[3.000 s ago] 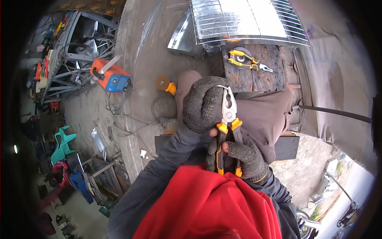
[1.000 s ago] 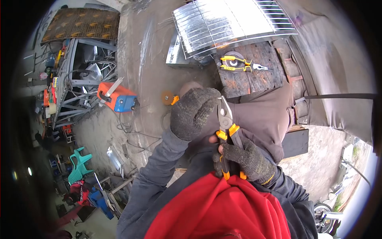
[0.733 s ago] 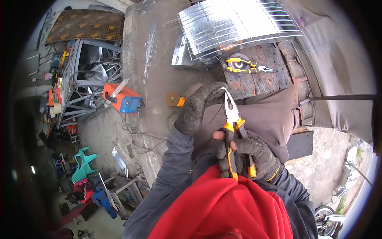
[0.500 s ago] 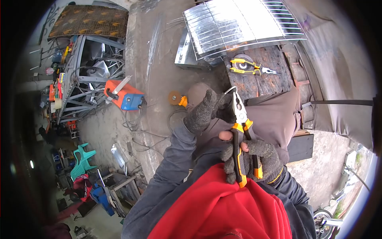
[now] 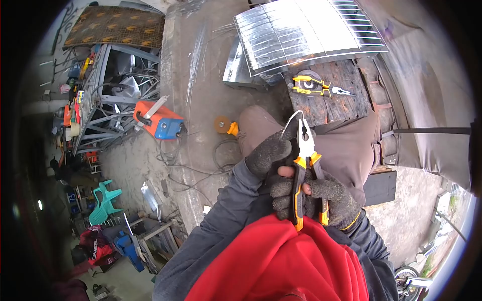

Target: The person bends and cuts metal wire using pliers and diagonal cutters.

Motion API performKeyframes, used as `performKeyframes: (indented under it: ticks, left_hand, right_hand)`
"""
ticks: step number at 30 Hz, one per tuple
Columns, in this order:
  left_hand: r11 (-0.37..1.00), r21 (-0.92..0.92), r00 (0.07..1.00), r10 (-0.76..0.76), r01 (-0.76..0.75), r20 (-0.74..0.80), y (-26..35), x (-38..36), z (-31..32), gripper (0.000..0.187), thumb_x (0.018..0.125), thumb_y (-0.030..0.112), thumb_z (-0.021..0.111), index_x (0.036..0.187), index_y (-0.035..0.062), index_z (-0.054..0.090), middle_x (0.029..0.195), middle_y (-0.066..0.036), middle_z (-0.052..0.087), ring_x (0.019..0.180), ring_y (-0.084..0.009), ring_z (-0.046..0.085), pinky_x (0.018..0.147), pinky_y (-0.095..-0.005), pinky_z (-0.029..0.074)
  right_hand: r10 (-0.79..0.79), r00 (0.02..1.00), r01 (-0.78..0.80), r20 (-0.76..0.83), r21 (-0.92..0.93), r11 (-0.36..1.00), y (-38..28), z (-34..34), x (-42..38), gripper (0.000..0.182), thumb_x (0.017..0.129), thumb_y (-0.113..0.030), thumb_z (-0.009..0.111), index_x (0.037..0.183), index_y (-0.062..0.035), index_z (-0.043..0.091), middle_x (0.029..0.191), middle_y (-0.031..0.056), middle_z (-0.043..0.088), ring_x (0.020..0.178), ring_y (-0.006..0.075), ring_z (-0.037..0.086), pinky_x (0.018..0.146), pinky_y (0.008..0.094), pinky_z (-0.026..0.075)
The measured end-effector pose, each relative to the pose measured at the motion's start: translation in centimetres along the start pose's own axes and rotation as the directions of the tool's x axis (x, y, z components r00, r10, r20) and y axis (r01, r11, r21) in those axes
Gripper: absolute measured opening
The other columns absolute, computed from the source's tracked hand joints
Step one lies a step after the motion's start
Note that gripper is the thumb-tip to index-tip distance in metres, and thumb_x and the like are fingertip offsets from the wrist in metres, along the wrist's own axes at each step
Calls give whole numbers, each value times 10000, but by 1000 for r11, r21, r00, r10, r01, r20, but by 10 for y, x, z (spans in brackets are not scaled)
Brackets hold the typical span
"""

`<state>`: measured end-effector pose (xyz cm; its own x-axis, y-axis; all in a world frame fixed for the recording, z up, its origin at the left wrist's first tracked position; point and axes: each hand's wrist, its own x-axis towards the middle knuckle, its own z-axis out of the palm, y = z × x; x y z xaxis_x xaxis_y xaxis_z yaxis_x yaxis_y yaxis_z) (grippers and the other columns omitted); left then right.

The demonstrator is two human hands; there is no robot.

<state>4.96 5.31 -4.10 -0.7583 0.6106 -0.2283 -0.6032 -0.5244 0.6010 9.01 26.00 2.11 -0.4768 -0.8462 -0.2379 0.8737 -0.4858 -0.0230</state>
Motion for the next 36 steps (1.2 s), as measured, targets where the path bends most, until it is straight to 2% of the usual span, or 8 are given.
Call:
performKeyframes:
  ticks: [4,6,9,16,18,21,31,36]
  left_hand:
    - [988,-139,995,77,-68,65,10,2,1,752,944,547,512,1468,34,345,1408,-149,467,1264,-244,493,1074,-369,405]
    - [908,380,975,214,-178,-56,10,0,1,844,925,691,395,1459,37,366,1279,-144,572,1099,-214,598,889,-323,531]
    - [984,-164,987,50,-75,-151,13,0,-5,956,873,804,293,1441,42,398,903,-113,695,563,-156,601,421,-241,475]
    - [980,-176,989,70,-92,-128,13,3,-1,947,870,805,295,1415,41,422,902,-164,703,467,-172,577,372,-257,447]
    - [971,-196,904,45,-140,-424,11,7,2,843,916,739,327,1387,50,447,771,-106,662,408,-141,505,354,-242,396]
    - [970,-171,973,139,-171,-183,13,7,-6,761,943,691,340,1347,59,472,628,-36,534,379,-103,411,342,-232,335]
    - [936,40,927,353,-351,-130,7,8,-7,769,906,728,379,1300,77,495,680,-17,514,433,-93,410,386,-241,355]
    - [911,-293,938,211,-290,-274,15,8,15,819,924,697,396,1330,-11,479,956,-152,644,780,-265,635,693,-382,544]
  right_hand:
    - [40,993,-57,-110,-160,985,-10,13,-12,523,931,-60,578,1413,29,395,1250,204,603,1096,339,638,957,439,517]
    - [-35,979,-43,-201,-370,928,-13,21,-17,564,889,-33,591,1418,30,408,1236,208,602,1074,295,637,944,380,514]
    - [-104,972,-6,-213,-458,889,-15,19,-16,489,910,-73,600,1365,36,456,1080,145,655,959,229,667,837,317,540]
    - [-300,839,-99,-454,-670,736,-21,18,-18,399,946,-172,642,1294,-16,524,809,13,596,738,115,595,659,265,493]
    - [-574,744,-204,-342,-934,293,-17,9,-18,422,936,-167,646,1305,-9,518,802,22,610,725,97,584,665,268,494]
    - [-654,710,-151,-261,-964,221,-19,5,-17,437,926,-173,652,1308,-11,514,812,34,612,704,96,566,663,274,494]
    - [-652,696,-110,-302,-941,319,-20,-9,-13,459,919,-170,660,1318,1,509,798,17,585,709,77,541,658,260,479]
    - [-629,702,-199,-336,-939,280,-22,0,-13,478,916,-149,657,1341,2,497,822,17,588,721,77,538,667,255,479]
